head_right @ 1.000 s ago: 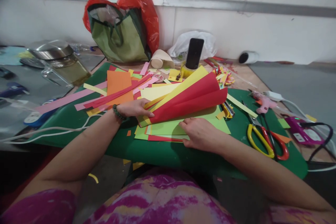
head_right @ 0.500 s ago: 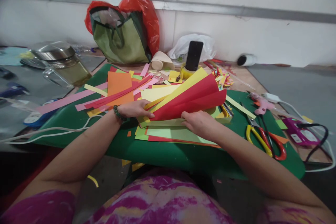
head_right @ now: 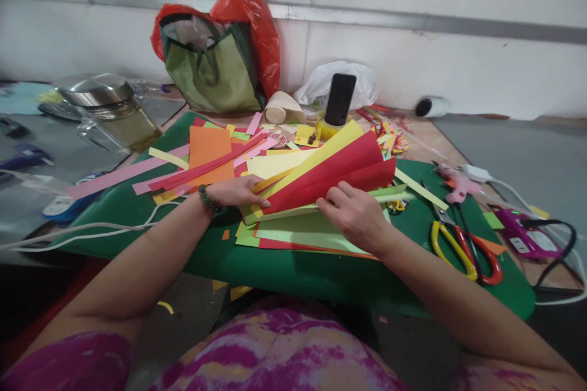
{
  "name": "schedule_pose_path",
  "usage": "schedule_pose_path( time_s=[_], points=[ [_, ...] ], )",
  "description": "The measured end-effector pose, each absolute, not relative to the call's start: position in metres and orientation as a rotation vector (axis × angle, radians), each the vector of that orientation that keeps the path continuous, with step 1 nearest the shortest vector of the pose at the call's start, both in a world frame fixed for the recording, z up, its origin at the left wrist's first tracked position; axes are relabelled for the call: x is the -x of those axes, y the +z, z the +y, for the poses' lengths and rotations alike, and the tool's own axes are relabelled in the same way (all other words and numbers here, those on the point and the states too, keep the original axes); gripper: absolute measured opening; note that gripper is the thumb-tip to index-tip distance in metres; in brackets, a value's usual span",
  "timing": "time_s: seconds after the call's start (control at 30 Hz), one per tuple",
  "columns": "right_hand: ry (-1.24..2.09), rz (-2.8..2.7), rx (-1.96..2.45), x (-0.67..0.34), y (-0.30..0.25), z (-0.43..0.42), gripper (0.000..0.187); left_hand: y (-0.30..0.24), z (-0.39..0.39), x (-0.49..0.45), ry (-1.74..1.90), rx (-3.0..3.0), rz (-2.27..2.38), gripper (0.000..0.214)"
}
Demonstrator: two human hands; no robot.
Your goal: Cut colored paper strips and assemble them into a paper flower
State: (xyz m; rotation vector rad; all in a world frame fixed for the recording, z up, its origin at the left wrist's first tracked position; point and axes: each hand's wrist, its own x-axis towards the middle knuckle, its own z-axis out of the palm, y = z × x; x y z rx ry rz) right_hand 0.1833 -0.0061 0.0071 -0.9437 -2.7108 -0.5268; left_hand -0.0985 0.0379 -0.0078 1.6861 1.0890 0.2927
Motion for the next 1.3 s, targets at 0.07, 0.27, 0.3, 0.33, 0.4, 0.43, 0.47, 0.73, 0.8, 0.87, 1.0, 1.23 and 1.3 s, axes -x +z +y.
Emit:
schedule_pose_path(
  time_s=[0.07,0.27,0.3,0.33,0.4,0.43,0.47,0.73,0.8,0.87,1.0,1.23,1.3],
  points=[
    [-0.476,-2.759,0.879,-0.186,0.006,-0.011,0.035,-0.008,0.038,0.099,0.293,-1.688,1.073,0.034],
    [-0.433,-2.821,0.795,-0.194,-0.012,-0.037,0.033,-0.008,0.037,0.099,0.288,-1.718,1.073,0.032],
    [-0.436,-2.836,0.800,-0.194,-0.015,-0.041,0.032,-0.007,0.037,0.099,0.286,-1.715,1.073,0.032],
    [-0.441,-2.845,0.814,-0.193,-0.017,-0.045,0.032,-0.007,0.037,0.099,0.284,-1.709,1.072,0.031],
    [-0.491,-2.810,0.854,-0.192,-0.022,-0.050,0.033,-0.006,0.037,0.098,0.283,-1.695,1.073,0.031],
    [-0.537,-2.777,0.871,-0.191,-0.023,-0.052,0.034,-0.005,0.037,0.098,0.281,-1.687,1.075,0.031],
    [-0.587,-2.748,0.885,-0.190,-0.024,-0.054,0.035,-0.005,0.037,0.098,0.278,-1.680,1.079,0.032],
    [-0.706,-2.682,0.996,-0.188,-0.028,-0.061,0.033,-0.002,0.035,0.097,0.280,-1.674,1.090,0.031],
    [-0.723,-2.658,1.045,-0.187,-0.030,-0.061,0.032,-0.002,0.034,0.096,0.276,-1.683,1.087,0.029],
    [-0.751,-2.626,1.043,-0.187,-0.031,-0.062,0.031,-0.002,0.034,0.096,0.276,-1.675,1.093,0.030],
    [-0.794,-2.569,0.931,-0.185,-0.030,-0.061,0.027,-0.002,0.034,0.097,0.266,-1.661,1.098,0.033],
    [-0.911,-2.375,0.784,-0.177,-0.020,-0.043,0.025,-0.002,0.034,0.097,0.272,-1.719,1.068,0.033],
    [-0.955,-2.339,0.768,-0.174,-0.017,-0.036,0.021,-0.001,0.034,0.096,0.260,-1.760,1.066,0.033]
  ],
)
